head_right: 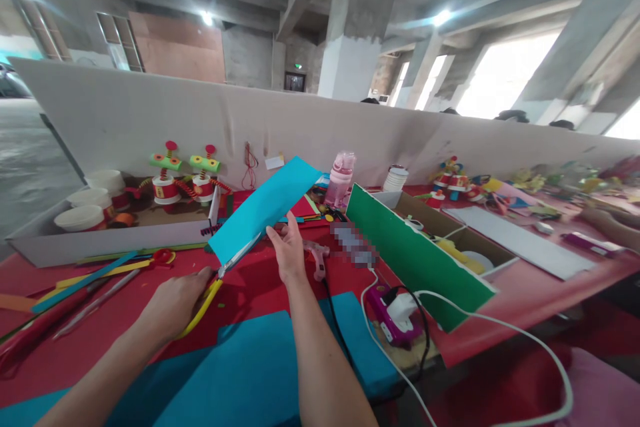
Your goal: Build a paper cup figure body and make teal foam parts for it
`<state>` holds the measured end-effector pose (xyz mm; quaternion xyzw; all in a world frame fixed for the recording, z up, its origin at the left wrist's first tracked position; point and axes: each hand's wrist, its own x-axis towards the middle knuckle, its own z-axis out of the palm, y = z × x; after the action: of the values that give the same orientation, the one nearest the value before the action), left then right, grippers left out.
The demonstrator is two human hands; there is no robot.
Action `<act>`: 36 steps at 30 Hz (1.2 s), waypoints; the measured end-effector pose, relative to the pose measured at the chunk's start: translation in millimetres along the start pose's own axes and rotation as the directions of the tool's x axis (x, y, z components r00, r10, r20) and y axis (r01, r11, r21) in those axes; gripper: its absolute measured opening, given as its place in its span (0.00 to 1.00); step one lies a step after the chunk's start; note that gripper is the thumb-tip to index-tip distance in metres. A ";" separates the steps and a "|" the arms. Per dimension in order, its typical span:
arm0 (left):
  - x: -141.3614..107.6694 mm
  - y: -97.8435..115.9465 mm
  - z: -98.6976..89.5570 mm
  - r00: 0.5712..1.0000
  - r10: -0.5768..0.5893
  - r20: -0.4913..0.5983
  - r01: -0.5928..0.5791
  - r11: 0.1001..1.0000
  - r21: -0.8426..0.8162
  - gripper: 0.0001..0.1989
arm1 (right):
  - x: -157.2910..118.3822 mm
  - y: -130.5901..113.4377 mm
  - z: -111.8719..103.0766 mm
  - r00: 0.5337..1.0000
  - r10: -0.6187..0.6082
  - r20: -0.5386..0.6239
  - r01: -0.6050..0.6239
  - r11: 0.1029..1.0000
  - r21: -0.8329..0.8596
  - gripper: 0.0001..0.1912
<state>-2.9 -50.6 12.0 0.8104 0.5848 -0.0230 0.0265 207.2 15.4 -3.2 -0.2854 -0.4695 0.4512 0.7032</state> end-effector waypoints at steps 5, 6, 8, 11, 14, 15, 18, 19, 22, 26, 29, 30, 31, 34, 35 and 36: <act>-0.1 0.0 0.3 1.000 0.003 0.005 -0.003 1.000 -0.010 0.10 | -0.6 -1.2 0.2 1.000 0.008 -0.006 -0.008 0.999 -0.041 0.36; -0.1 0.2 0.1 1.000 0.004 0.006 -0.004 1.000 -0.012 0.10 | -0.5 -1.0 -0.2 1.000 0.012 -0.015 -0.012 0.999 -0.048 0.37; 0.0 0.4 -0.5 1.000 0.002 0.012 -0.002 1.000 -0.013 0.10 | 0.0 -0.2 -1.9 0.999 0.015 -0.039 -0.017 0.998 -0.054 0.38; 0.1 0.2 -0.8 1.000 -0.002 0.016 0.002 1.000 -0.009 0.10 | 1.3 1.4 -5.9 0.998 0.008 -0.062 -0.010 0.999 -0.035 0.41; 0.4 -0.2 -0.3 1.000 0.006 0.015 -0.006 1.000 -0.002 0.10 | 2.2 1.8 -9.2 0.997 0.021 -0.071 -0.021 1.000 0.002 0.43; 0.5 -0.3 -0.2 1.000 0.007 0.013 -0.007 1.000 0.001 0.10 | 2.2 1.5 -9.6 0.997 0.031 -0.072 -0.030 0.999 0.013 0.44; 0.4 0.2 -0.7 1.000 0.000 0.005 0.000 1.000 0.005 0.10 | 1.6 -0.3 -8.3 0.997 0.048 -0.057 -0.048 0.999 0.007 0.43; 0.2 0.6 -1.2 1.000 -0.004 0.002 0.004 1.000 0.006 0.10 | 1.3 -1.0 -7.4 0.998 0.047 -0.048 -0.047 0.999 -0.007 0.42; -0.2 2.1 -3.1 1.000 -0.012 0.004 0.012 1.000 0.006 0.10 | 0.3 -2.3 -4.7 0.999 0.030 -0.010 -0.031 0.999 -0.043 0.39; -0.2 2.7 -3.2 1.000 -0.019 0.006 0.019 1.000 0.012 0.09 | -0.9 -2.9 -3.0 0.998 0.024 0.055 -0.021 0.998 -0.053 0.37; 0.3 1.8 -1.9 1.000 -0.016 0.000 0.016 1.000 0.013 0.09 | -1.8 -3.3 -2.3 0.997 0.035 0.073 -0.029 0.997 -0.071 0.36; 0.5 1.5 -1.6 1.000 -0.016 0.001 0.015 1.000 0.010 0.09 | -2.1 -3.5 -2.0 0.997 0.037 0.074 -0.031 0.997 -0.076 0.37; 0.7 1.2 -1.4 1.000 -0.015 0.002 0.015 1.000 0.007 0.09 | -2.4 -3.6 -1.7 0.996 0.037 0.075 -0.031 0.997 -0.077 0.37; 1.0 1.0 -1.6 1.000 -0.017 0.013 0.017 1.000 0.001 0.10 | -3.0 -3.7 -0.7 0.996 0.030 0.078 -0.026 0.998 -0.061 0.36; 0.9 1.1 -1.8 1.000 -0.019 0.017 0.019 1.000 -0.001 0.10 | -3.2 -3.7 -0.3 0.997 0.029 0.077 -0.025 0.998 -0.055 0.37; 0.7 1.3 -2.1 1.000 -0.020 0.019 0.020 1.000 -0.004 0.10 | -3.4 -3.8 0.2 0.997 0.030 0.074 -0.026 0.998 -0.051 0.37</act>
<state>-1.5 -50.2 14.0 0.8043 0.5925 -0.0298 0.0336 207.9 10.6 -1.4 -0.2924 -0.5025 0.4597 0.6713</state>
